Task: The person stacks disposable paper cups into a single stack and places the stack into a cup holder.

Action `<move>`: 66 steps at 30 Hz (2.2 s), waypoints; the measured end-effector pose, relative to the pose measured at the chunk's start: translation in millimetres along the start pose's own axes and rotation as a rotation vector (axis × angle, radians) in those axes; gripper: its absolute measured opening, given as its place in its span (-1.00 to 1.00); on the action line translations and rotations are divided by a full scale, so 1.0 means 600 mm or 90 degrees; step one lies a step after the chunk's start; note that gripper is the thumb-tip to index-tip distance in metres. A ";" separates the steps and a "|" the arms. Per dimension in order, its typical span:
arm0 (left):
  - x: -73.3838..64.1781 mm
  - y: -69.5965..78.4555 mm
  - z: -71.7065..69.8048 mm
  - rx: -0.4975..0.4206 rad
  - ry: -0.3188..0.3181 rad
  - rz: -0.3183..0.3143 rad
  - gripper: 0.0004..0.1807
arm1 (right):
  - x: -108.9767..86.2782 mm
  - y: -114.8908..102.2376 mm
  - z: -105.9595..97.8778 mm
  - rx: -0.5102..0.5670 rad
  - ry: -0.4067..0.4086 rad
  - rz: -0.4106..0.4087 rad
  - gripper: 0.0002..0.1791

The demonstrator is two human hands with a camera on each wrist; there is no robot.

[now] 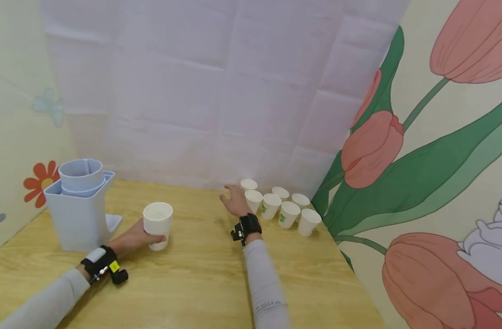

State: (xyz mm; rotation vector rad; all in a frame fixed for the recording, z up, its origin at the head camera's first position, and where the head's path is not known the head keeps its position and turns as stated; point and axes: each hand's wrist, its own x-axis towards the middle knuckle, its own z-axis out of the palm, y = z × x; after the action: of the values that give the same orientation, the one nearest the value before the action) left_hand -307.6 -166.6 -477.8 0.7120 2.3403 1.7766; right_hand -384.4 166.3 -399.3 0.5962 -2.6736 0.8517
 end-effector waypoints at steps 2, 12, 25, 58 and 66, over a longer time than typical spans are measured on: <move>-0.001 -0.003 0.001 0.005 -0.002 0.005 -0.17 | 0.005 0.019 -0.006 -0.036 0.020 0.007 -0.48; 0.000 -0.007 0.000 0.005 -0.004 0.026 -0.19 | 0.067 0.199 0.001 -0.123 0.057 0.006 -0.39; 0.004 -0.001 0.000 0.003 0.003 0.019 -0.14 | 0.037 0.122 -0.044 -0.286 -0.125 0.158 -0.46; 0.001 -0.012 0.000 -0.009 -0.008 0.039 -0.24 | 0.002 0.063 0.032 -0.283 0.028 0.212 -0.09; 0.000 -0.007 0.001 -0.010 -0.007 0.032 -0.24 | -0.007 0.033 0.047 -0.275 0.071 0.198 -0.24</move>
State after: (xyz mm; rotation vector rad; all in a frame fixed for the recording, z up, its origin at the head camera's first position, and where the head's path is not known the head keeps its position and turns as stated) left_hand -308.7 -166.8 -482.1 0.7833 2.3187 1.8034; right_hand -393.7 165.1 -432.7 0.0308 -2.7582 0.3342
